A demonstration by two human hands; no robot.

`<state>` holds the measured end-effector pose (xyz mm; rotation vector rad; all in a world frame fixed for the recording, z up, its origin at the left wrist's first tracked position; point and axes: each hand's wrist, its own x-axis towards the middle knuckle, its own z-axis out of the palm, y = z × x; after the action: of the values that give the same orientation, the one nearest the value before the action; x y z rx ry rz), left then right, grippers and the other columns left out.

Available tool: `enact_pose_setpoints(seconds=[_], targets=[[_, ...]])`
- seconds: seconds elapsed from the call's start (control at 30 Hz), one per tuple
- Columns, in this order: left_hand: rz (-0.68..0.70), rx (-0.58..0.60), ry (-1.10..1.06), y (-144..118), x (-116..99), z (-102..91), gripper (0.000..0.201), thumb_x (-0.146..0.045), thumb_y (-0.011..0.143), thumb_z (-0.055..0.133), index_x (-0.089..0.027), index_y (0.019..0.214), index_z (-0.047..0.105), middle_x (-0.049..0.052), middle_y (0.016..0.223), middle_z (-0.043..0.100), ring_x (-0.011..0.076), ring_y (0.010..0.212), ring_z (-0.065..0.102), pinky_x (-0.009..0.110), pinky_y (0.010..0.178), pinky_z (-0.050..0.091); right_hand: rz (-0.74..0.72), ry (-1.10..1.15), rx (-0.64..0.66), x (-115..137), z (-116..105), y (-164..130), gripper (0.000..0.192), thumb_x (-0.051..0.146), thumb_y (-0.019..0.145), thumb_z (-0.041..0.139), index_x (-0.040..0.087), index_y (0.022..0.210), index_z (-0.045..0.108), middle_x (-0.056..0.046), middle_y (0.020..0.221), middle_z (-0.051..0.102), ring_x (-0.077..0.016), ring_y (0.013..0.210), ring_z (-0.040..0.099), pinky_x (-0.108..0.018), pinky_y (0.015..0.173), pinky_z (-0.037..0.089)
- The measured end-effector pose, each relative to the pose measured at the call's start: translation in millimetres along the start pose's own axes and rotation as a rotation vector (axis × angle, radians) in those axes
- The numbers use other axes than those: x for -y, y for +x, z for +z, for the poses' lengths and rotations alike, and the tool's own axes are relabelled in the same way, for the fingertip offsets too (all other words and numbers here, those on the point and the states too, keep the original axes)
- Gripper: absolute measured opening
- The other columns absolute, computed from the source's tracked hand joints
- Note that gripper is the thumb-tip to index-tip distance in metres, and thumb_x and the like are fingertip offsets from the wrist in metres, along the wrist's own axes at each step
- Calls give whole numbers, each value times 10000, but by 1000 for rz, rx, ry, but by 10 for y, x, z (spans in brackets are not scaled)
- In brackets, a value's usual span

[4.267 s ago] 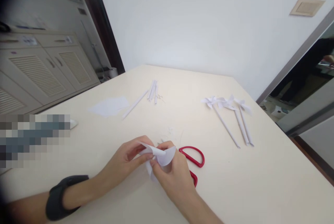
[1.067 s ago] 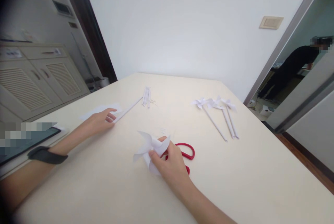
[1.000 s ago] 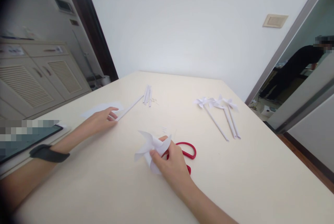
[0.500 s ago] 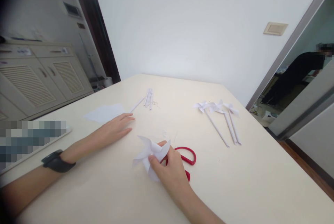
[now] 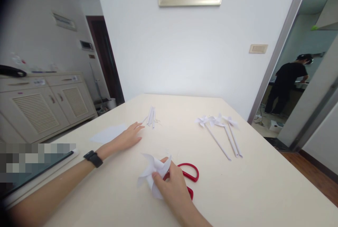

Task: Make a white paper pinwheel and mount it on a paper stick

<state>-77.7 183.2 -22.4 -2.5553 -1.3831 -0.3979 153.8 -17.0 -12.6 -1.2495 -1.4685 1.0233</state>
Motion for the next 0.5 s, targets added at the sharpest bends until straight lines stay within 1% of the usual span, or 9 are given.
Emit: enact_pose_setpoints(seconds=[0.13,0.27,0.37,0.5], targets=[[-16,39,16,268,0,46,314,-292,884,532,-154,1167,531,95,1171,565,217,981,587,423,814,511,-13,-19,-14,-59,31,28,50,219,750,548,172,766,548,9,700,537,-132,630,463,-235,573,355],[-16,71,8,445,-86,53,315,-291,884,534,-152,1167,530,95,1167,567,217,977,589,422,811,512,-12,-41,-22,-68,27,35,55,217,741,555,173,771,570,10,698,556,-134,629,479,-234,570,364],[-44,97,1,449,-157,41,308,-291,886,530,-156,1163,533,94,1168,567,214,975,589,419,812,512,-25,-42,-18,-77,17,23,81,224,753,550,177,811,581,9,723,574,-135,648,497,-233,584,376],[-112,125,5,317,-180,-33,312,-290,884,532,-154,1165,531,94,1166,568,215,974,590,420,810,512,-36,-46,-19,-118,22,20,78,218,756,548,179,818,576,14,729,573,-129,646,492,-230,584,368]])
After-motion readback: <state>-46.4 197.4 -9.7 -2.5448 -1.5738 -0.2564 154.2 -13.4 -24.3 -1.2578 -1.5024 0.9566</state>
